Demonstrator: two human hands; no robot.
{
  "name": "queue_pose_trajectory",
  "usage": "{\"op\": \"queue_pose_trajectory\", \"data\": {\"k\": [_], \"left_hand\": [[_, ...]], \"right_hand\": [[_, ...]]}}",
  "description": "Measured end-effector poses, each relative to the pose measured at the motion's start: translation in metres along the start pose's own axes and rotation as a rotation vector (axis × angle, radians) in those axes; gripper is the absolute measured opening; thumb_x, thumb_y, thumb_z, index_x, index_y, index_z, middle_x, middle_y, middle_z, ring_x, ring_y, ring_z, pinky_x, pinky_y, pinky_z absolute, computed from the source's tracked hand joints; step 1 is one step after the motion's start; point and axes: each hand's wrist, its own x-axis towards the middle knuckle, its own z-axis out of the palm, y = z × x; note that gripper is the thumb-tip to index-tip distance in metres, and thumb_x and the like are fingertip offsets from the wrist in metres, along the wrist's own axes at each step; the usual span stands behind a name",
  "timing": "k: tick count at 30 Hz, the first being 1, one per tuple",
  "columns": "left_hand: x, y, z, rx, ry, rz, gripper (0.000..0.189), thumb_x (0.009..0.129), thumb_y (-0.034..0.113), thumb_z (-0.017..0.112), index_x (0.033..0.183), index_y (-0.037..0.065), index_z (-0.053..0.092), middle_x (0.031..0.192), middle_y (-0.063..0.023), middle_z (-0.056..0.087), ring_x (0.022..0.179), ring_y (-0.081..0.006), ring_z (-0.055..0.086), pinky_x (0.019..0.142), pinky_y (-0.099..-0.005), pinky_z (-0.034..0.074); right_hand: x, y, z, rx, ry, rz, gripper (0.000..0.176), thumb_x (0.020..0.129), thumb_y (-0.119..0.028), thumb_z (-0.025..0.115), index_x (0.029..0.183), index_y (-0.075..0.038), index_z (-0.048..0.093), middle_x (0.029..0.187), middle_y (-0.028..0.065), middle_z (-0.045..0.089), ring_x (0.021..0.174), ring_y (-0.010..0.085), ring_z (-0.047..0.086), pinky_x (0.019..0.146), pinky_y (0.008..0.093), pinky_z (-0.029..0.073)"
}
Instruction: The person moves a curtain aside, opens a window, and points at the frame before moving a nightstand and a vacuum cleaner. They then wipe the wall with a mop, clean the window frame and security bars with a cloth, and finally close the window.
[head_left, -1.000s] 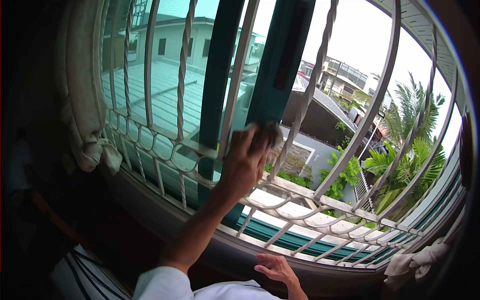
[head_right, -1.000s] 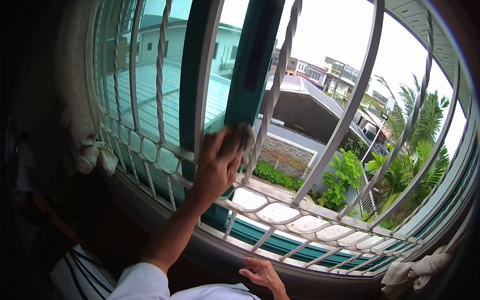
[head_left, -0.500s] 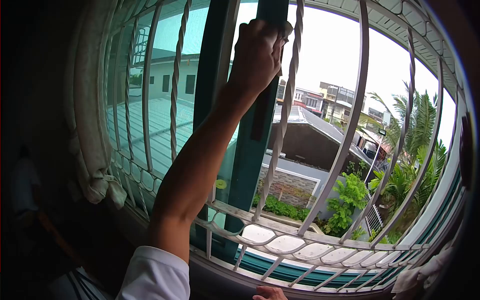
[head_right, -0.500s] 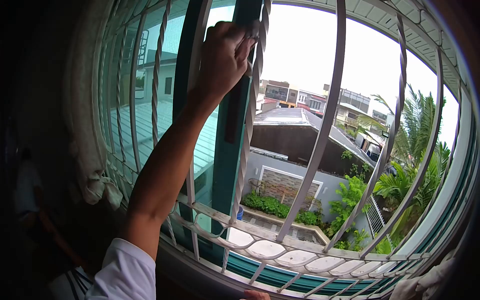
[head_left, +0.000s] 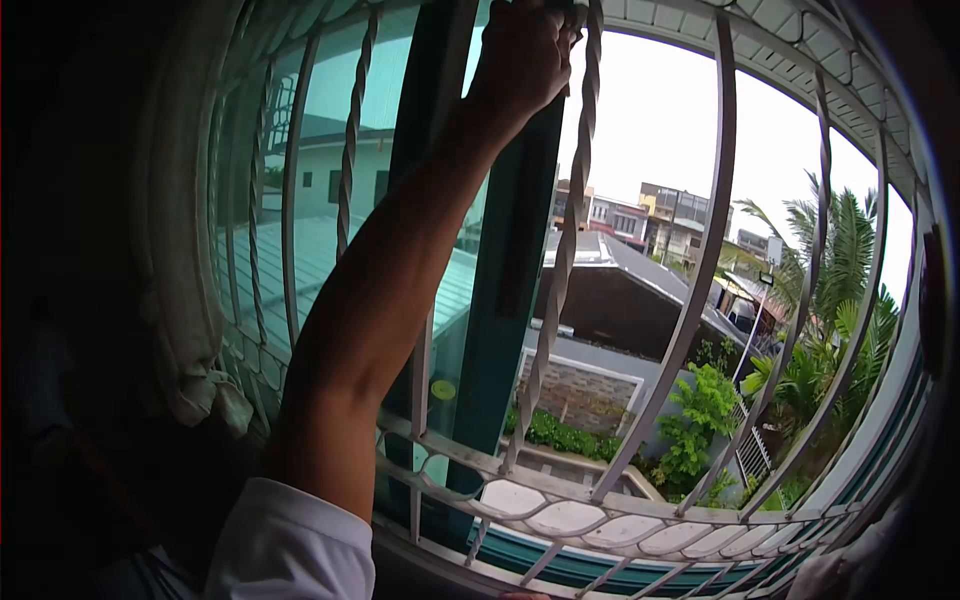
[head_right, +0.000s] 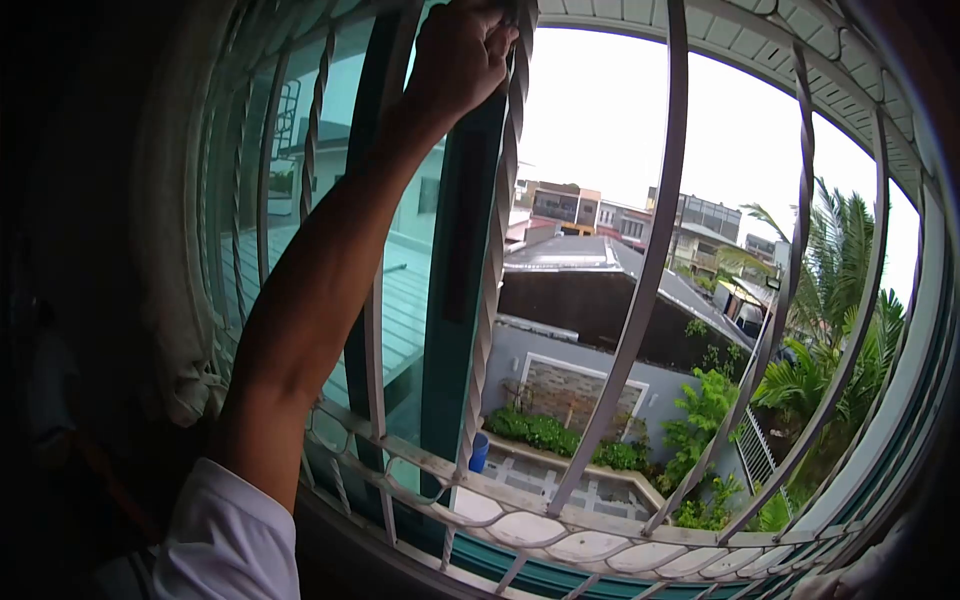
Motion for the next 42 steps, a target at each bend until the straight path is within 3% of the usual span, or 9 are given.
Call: {"op": "queue_pose_trajectory", "data": {"k": [2, 3, 4, 7, 14, 19, 24, 33, 42], "left_hand": [[-0.037, -0.006, -0.002, 0.112, 0.093, 0.157, 0.04, 0.088, 0.03, 0.065, 0.097, -0.008, 0.062, 0.103, -0.0306, 0.065, 0.071, -0.0379, 0.066, 0.059, -0.0458, 0.051], [-0.073, 0.03, -0.026, -0.04, -0.136, -0.178, 0.009, 0.087, 0.008, 0.069, 0.093, 0.001, 0.07, 0.086, -0.0178, 0.067, 0.072, -0.0295, 0.065, 0.066, -0.04, 0.051], [-0.097, 0.039, -0.034, -0.089, 0.082, 0.137, 0.014, 0.088, 0.008, 0.068, 0.1, 0.002, 0.071, 0.091, -0.0153, 0.067, 0.081, -0.0274, 0.064, 0.071, -0.0388, 0.05], [-0.202, 0.107, -0.088, -0.094, -0.331, -0.195, 0.027, 0.084, 0.002, 0.07, 0.11, 0.001, 0.07, 0.106, -0.0138, 0.059, 0.095, -0.029, 0.057, 0.083, -0.0387, 0.049], [-0.295, 0.152, -0.15, -0.09, -0.577, -0.323, 0.026, 0.085, 0.003, 0.071, 0.11, -0.003, 0.069, 0.116, -0.0163, 0.055, 0.098, -0.0299, 0.06, 0.085, -0.0386, 0.051], [-0.313, 0.185, -0.214, -0.116, -0.155, -0.639, 0.026, 0.093, 0.004, 0.063, 0.118, -0.002, 0.062, 0.11, -0.013, 0.057, 0.097, -0.0234, 0.061, 0.083, -0.0329, 0.051], [-0.448, 0.294, -0.223, -0.067, -0.15, -1.323, 0.033, 0.093, 0.003, 0.062, 0.124, -0.003, 0.052, 0.112, -0.0163, 0.055, 0.097, -0.0286, 0.059, 0.083, -0.0369, 0.049], [-0.54, 0.293, -0.165, -0.162, -0.254, -0.751, 0.047, 0.099, 0.01, 0.05, 0.146, 0.008, 0.045, 0.151, -0.0284, 0.035, 0.139, -0.0482, 0.035, 0.11, -0.0582, 0.034], [-0.527, 0.252, -0.173, -0.151, -0.568, -0.435, 0.055, 0.084, 0.02, 0.068, 0.138, 0.016, 0.057, 0.147, -0.0104, 0.047, 0.135, -0.0304, 0.045, 0.112, -0.0498, 0.038]], "right_hand": [[0.003, 0.009, 0.008, 0.071, -0.043, -0.015, 0.057, 0.084, -0.03, 0.08, 0.124, 0.007, 0.062, 0.109, 0.0221, 0.071, 0.101, 0.027, 0.068, 0.086, 0.0371, 0.055], [-0.001, -0.006, 0.001, 0.056, -0.204, 0.114, 0.065, 0.089, -0.029, 0.074, 0.14, 0.003, 0.05, 0.134, 0.03, 0.056, 0.121, 0.038, 0.058, 0.095, 0.0445, 0.051], [-0.002, -0.021, 0.001, -0.17, -0.057, 0.125, 0.066, 0.081, -0.048, 0.077, 0.126, -0.001, 0.064, 0.113, 0.0163, 0.072, 0.109, 0.0267, 0.067, 0.097, 0.0341, 0.05], [-0.002, 0.001, 0.001, -0.194, -0.12, 0.058, 0.067, 0.082, -0.046, 0.077, 0.125, 0.003, 0.063, 0.102, 0.0194, 0.073, 0.091, 0.0281, 0.07, 0.08, 0.0352, 0.055], [0.012, -0.035, -0.005, -0.249, -0.165, 0.018, 0.059, 0.083, -0.034, 0.078, 0.125, 0.004, 0.062, 0.106, 0.0193, 0.072, 0.096, 0.0276, 0.071, 0.085, 0.035, 0.056], [0.002, -0.049, -0.005, -0.119, -0.14, 0.032, 0.058, 0.083, -0.032, 0.079, 0.127, 0.002, 0.062, 0.114, 0.0172, 0.071, 0.101, 0.0245, 0.07, 0.085, 0.0351, 0.055], [-0.018, -0.041, -0.009, -0.217, -0.125, 0.114, 0.055, 0.082, -0.03, 0.079, 0.124, 0.001, 0.063, 0.113, 0.0169, 0.071, 0.101, 0.0254, 0.07, 0.082, 0.0351, 0.056], [-0.038, -0.034, -0.015, -0.31, -0.145, 0.255, 0.058, 0.084, -0.029, 0.078, 0.13, 0.001, 0.06, 0.108, 0.0177, 0.072, 0.097, 0.0247, 0.071, 0.087, 0.035, 0.057], [-0.042, -0.017, -0.005, -0.332, -0.175, 0.44, 0.057, 0.083, -0.027, 0.077, 0.13, 0.0, 0.06, 0.11, 0.0179, 0.072, 0.096, 0.0253, 0.071, 0.089, 0.0351, 0.057]]}}
